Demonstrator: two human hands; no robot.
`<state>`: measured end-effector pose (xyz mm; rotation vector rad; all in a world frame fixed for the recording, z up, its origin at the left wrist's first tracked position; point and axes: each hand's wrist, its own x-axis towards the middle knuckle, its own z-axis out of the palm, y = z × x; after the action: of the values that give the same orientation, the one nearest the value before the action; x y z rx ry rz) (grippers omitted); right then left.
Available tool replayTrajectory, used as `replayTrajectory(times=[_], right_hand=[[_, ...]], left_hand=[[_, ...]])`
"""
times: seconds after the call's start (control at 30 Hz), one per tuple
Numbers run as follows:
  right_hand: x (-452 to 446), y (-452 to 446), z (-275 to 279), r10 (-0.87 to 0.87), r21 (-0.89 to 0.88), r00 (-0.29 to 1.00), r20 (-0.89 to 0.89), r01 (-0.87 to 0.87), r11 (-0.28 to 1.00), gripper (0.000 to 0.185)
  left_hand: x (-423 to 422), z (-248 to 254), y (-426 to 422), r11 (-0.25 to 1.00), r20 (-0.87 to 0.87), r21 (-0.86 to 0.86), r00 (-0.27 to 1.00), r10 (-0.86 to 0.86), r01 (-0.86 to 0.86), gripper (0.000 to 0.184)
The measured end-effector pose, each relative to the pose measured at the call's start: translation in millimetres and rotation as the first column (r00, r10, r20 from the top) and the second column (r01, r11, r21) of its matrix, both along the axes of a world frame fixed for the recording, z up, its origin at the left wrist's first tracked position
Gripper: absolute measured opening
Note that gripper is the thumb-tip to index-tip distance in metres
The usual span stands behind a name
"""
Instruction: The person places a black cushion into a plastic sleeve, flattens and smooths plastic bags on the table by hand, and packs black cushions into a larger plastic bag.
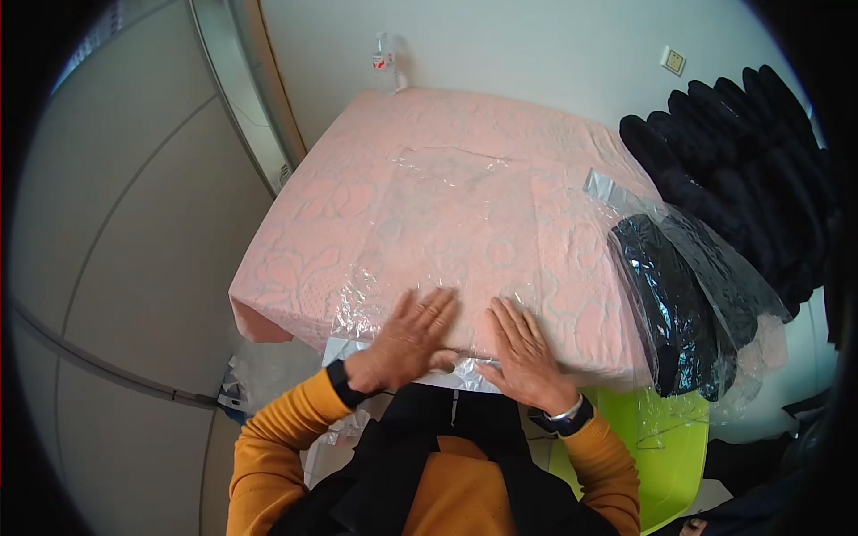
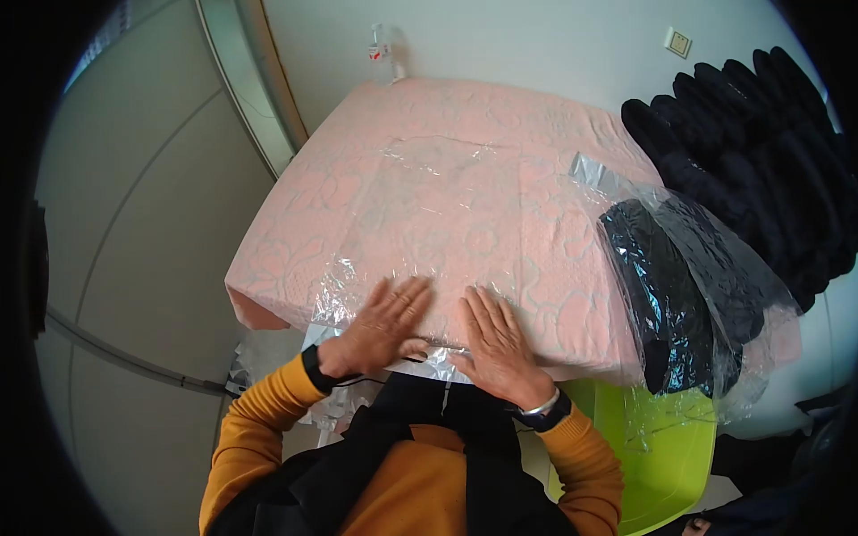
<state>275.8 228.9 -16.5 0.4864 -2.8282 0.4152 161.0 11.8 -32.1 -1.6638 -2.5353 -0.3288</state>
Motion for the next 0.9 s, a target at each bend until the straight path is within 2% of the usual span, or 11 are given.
replayTrajectory(times=[0.03, 0.17, 0.33, 0.4, 0.5, 0.57, 0.63, 0.73, 0.8, 0.83, 0.9], right_hand=[[2.1, 3.5, -1.6, -0.008, 0.027, 1.000, 0.003, 0.008, 1.000, 0.074], [6.0, 8.7, -3.7, -0.026, 0.074, 1.000, 0.008, 0.026, 0.997, 0.072], [5.0, 9.7, -7.9, -0.035, 0.031, 0.999, -0.029, 0.036, 0.999, 0.067], [6.3, 10.9, -7.4, -0.042, 0.022, 0.998, -0.050, 0.043, 0.999, 0.065], [10.7, 11.0, -7.3, -0.167, 0.061, 0.973, -0.160, 0.178, 0.982, 0.063], [12.6, 1.8, -1.7, -0.106, -0.025, 0.978, -0.177, 0.103, 0.994, 0.062], [15.2, -16.6, 5.8, 0.007, -0.204, 0.975, -0.224, -0.054, 0.978, 0.059], [18.3, -50.4, 15.3, 0.083, -0.232, 0.984, -0.159, -0.119, 0.965, 0.058], [17.1, -60.2, 13.0, 0.126, -0.249, 0.985, -0.119, -0.153, 0.956, 0.057], [15.0, -62.5, 7.7, 0.110, -0.226, 0.987, -0.118, -0.134, 0.965, 0.056], [12.0, -65.3, -3.6, 0.074, -0.183, 0.991, -0.115, -0.094, 0.979, 0.054]], left_hand=[[-6.1, 1.5, -6.7, 1.000, 0.003, 0.000, 1.000, 0.005, -0.005, 0.076], [-56.6, 11.1, -66.5, 0.945, -0.019, -0.082, 0.949, 0.316, -0.316, 0.077], [-72.1, 8.0, -92.1, 0.921, 0.013, -0.071, 0.923, 0.385, -0.383, 0.073], [-66.3, 3.6, -88.2, 0.896, -0.013, -0.018, 0.896, 0.444, -0.444, 0.071], [-57.8, -2.2, -79.0, 0.846, -0.049, 0.057, 0.845, 0.533, -0.531, 0.070], [-47.8, -6.2, -69.3, 0.757, -0.075, 0.140, 0.755, 0.651, -0.639, 0.068], [-31.8, -3.5, -55.2, 0.751, -0.086, 0.133, 0.747, 0.659, -0.647, 0.068], [-3.0, -1.2, -26.2, 0.739, -0.118, 0.125, 0.729, 0.674, -0.662, 0.066], [20.2, -10.8, -11.1, 0.857, -0.132, 0.221, 0.856, 0.500, -0.466, 0.061], [23.0, -9.1, -9.3, 0.856, -0.128, 0.217, 0.856, 0.501, -0.469, 0.061], [27.5, 3.3, -7.3, 0.879, -0.090, 0.274, 0.900, 0.426, -0.389, 0.045]])
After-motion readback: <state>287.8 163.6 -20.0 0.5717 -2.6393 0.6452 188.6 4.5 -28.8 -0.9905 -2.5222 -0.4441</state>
